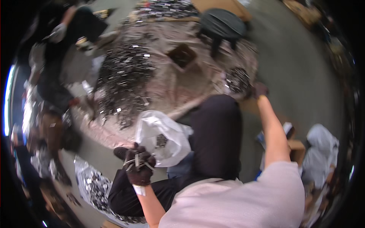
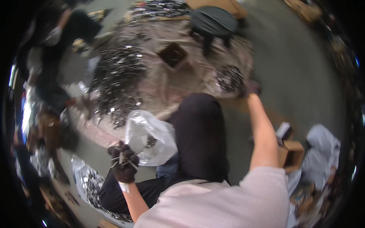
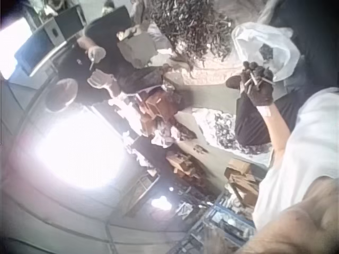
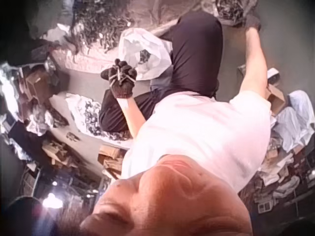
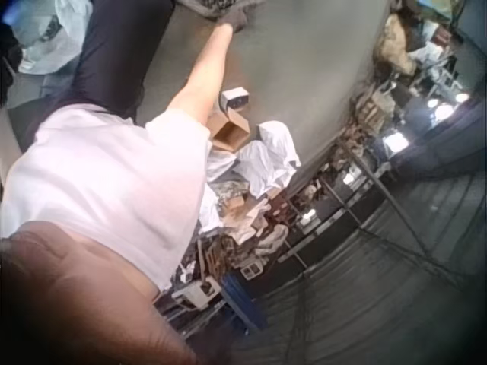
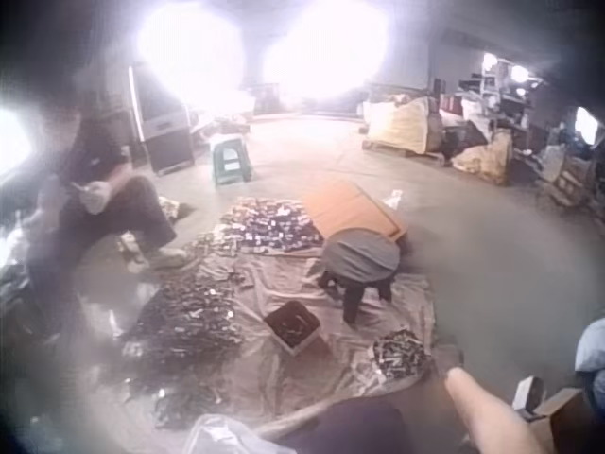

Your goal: The person sorts small metal components by hand from a pile into a plastic bag.

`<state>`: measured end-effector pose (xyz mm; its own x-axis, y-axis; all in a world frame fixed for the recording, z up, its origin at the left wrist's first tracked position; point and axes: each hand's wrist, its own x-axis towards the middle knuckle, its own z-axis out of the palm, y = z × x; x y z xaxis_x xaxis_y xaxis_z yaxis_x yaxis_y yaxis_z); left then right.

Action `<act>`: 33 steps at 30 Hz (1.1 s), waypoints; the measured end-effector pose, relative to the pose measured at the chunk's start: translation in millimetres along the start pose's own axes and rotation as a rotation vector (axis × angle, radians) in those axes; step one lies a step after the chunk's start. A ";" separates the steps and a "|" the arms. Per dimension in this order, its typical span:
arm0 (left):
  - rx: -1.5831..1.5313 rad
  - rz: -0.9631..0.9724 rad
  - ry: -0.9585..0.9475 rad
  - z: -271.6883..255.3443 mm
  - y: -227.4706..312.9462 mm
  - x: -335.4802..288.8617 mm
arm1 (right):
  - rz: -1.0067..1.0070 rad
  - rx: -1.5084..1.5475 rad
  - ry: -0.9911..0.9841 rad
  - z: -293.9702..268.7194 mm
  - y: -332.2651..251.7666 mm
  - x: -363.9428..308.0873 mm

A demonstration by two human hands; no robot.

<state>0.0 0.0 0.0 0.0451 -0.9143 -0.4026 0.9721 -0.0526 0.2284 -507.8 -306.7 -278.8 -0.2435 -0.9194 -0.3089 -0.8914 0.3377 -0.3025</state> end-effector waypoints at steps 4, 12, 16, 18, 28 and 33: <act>-0.129 -0.043 0.139 -17.4 -82.7 -1.0 | 0.239 1.126 0.140 -77.9 73.4 15.9; -0.296 -0.168 -0.005 -27.6 -103.4 2.3 | -0.429 1.111 -0.178 -235.6 -201.0 -152.3; -0.271 -0.310 -0.097 1.3 -107.5 1.6 | -0.880 0.784 -0.646 -229.6 -272.4 -228.9; -0.247 -0.359 -0.194 4.1 -107.9 1.5 | -1.110 0.529 -0.779 -198.9 -297.0 -250.6; -0.148 -0.433 -0.146 13.8 -95.6 -6.6 | -0.982 0.099 -1.258 -109.4 -335.7 -291.2; -0.030 -0.460 -0.161 23.6 -78.2 2.8 | -0.877 0.260 -1.257 -104.9 -340.4 -287.4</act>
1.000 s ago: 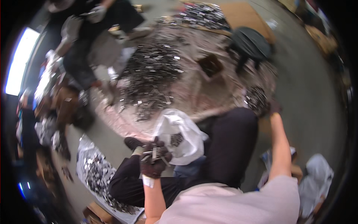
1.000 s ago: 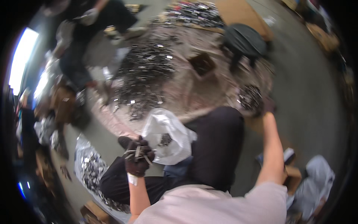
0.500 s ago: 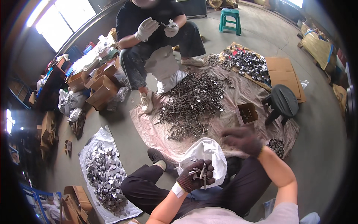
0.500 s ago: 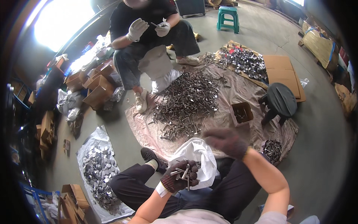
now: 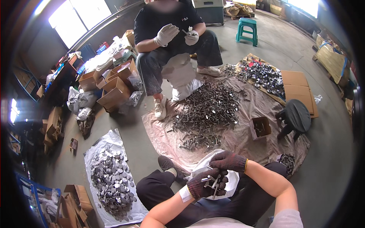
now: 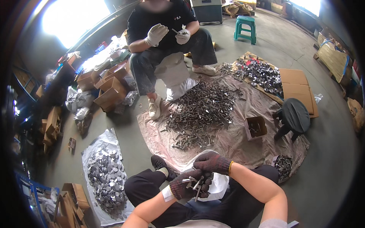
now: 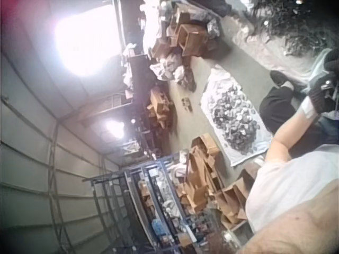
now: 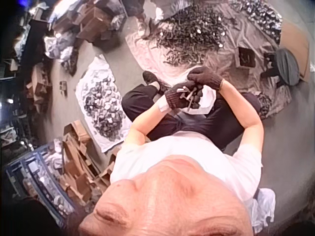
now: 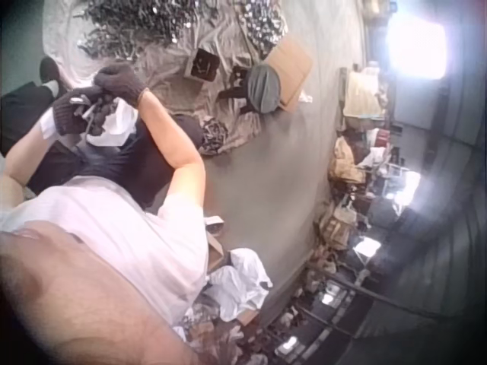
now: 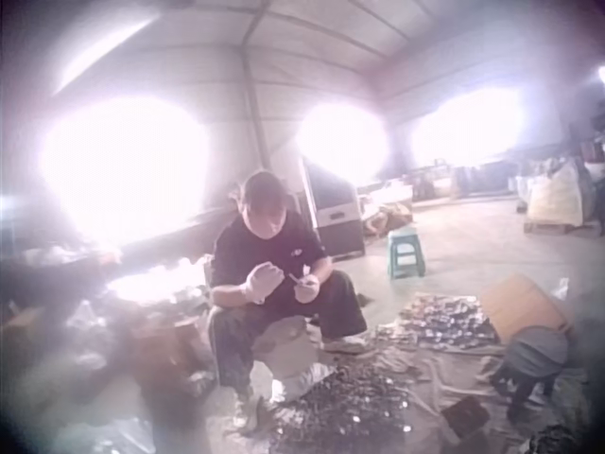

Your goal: The person sorts small metal components by hand from a pile into a plastic bag.

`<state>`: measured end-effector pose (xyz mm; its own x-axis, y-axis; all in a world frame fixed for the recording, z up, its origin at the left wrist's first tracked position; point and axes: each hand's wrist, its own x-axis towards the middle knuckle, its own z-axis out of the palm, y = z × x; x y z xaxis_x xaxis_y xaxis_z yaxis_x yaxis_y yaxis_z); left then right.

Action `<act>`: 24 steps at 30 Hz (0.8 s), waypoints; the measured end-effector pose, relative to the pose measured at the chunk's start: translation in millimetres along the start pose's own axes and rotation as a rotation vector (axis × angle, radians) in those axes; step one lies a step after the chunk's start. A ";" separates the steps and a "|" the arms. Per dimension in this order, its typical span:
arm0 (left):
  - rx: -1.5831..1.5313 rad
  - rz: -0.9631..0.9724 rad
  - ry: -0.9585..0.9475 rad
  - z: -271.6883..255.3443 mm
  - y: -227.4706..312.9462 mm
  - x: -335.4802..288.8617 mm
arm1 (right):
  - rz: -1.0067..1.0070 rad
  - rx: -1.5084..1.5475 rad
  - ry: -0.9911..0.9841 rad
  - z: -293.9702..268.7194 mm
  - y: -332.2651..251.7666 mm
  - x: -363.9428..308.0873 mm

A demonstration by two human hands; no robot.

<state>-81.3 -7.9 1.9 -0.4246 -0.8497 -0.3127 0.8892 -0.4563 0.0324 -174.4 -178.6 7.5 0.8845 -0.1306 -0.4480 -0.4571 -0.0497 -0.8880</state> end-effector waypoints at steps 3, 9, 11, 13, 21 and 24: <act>-0.024 -0.052 -0.034 9.3 19.2 3.0 | 0.063 0.244 0.017 -6.3 -2.5 -2.7; -0.110 -0.167 -0.115 -1.5 34.7 24.5 | 0.107 0.284 0.135 -13.5 17.4 14.2; -0.117 -0.173 -0.092 -9.2 32.2 30.3 | 0.133 0.344 0.069 -18.4 15.5 13.4; -0.074 -0.167 -0.042 -8.5 30.4 31.2 | 0.078 0.385 -0.041 -22.8 14.0 13.0; -0.097 -0.113 -0.033 -1.8 35.1 43.1 | 0.148 0.758 -0.084 -30.6 27.5 26.4; -0.151 -0.093 -0.022 -4.1 41.7 49.0 | 0.143 0.722 0.088 -34.0 25.8 29.7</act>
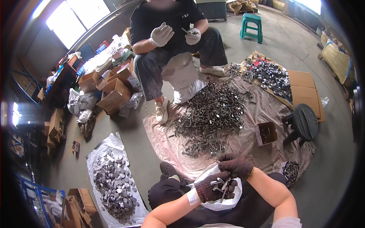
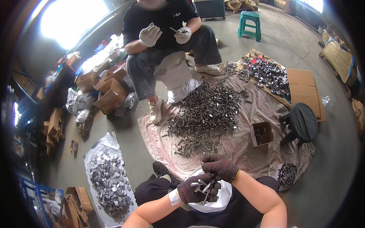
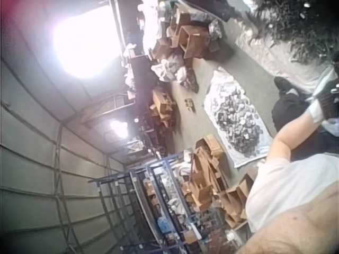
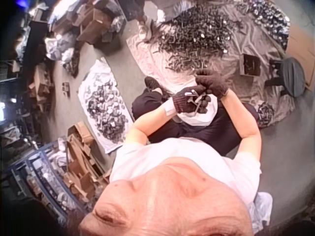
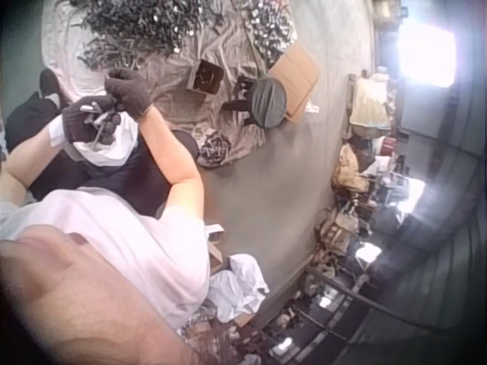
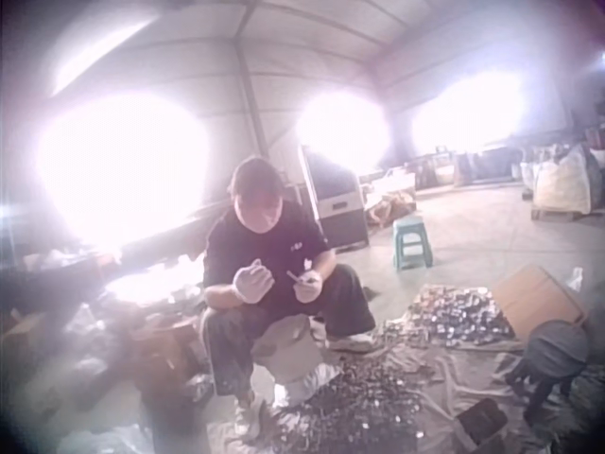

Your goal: The person sorts small metal components by hand from a pile into a plastic bag.

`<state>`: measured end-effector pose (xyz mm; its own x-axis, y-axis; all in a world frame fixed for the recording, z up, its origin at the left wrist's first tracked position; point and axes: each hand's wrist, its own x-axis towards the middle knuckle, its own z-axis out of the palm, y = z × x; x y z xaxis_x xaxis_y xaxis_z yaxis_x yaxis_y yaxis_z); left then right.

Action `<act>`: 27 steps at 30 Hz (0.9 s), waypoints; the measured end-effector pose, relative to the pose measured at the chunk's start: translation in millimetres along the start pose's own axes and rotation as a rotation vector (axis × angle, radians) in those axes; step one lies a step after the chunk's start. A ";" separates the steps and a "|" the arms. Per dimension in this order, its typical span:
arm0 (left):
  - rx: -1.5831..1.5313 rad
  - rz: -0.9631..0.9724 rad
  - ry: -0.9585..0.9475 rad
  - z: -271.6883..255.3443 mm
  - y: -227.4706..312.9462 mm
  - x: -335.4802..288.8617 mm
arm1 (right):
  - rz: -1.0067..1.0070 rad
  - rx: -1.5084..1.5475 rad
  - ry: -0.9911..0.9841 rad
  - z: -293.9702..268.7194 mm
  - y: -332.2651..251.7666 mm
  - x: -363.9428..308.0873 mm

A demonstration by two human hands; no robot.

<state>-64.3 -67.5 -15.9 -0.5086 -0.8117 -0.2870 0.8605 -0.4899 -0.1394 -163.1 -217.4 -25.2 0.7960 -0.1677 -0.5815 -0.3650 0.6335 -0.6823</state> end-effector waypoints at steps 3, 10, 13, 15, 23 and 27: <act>-0.037 0.046 0.025 6.3 5.9 -1.8 | -0.221 0.136 0.118 -1.6 -7.1 1.4; -0.112 0.135 -0.145 -2.9 15.4 -0.1 | -0.327 0.187 0.234 -7.4 -15.4 -3.9; -0.110 0.243 -0.064 5.4 18.3 -0.8 | -0.312 0.189 0.315 -11.0 -15.3 -4.9; -0.112 0.298 -0.086 5.9 22.9 -0.4 | -0.335 0.129 0.352 -7.8 -21.9 -9.5; -0.126 0.472 0.001 2.5 25.3 1.8 | -0.485 0.066 0.493 4.5 -32.7 -16.6; -0.112 0.490 0.018 7.8 23.4 5.3 | -0.484 0.064 0.480 2.9 -32.2 -19.5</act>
<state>-47.1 -85.7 -13.3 -0.0443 -0.9316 -0.3607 0.9963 -0.0145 -0.0848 -165.5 -232.3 9.4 0.5543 -0.7506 -0.3597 0.0196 0.4438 -0.8959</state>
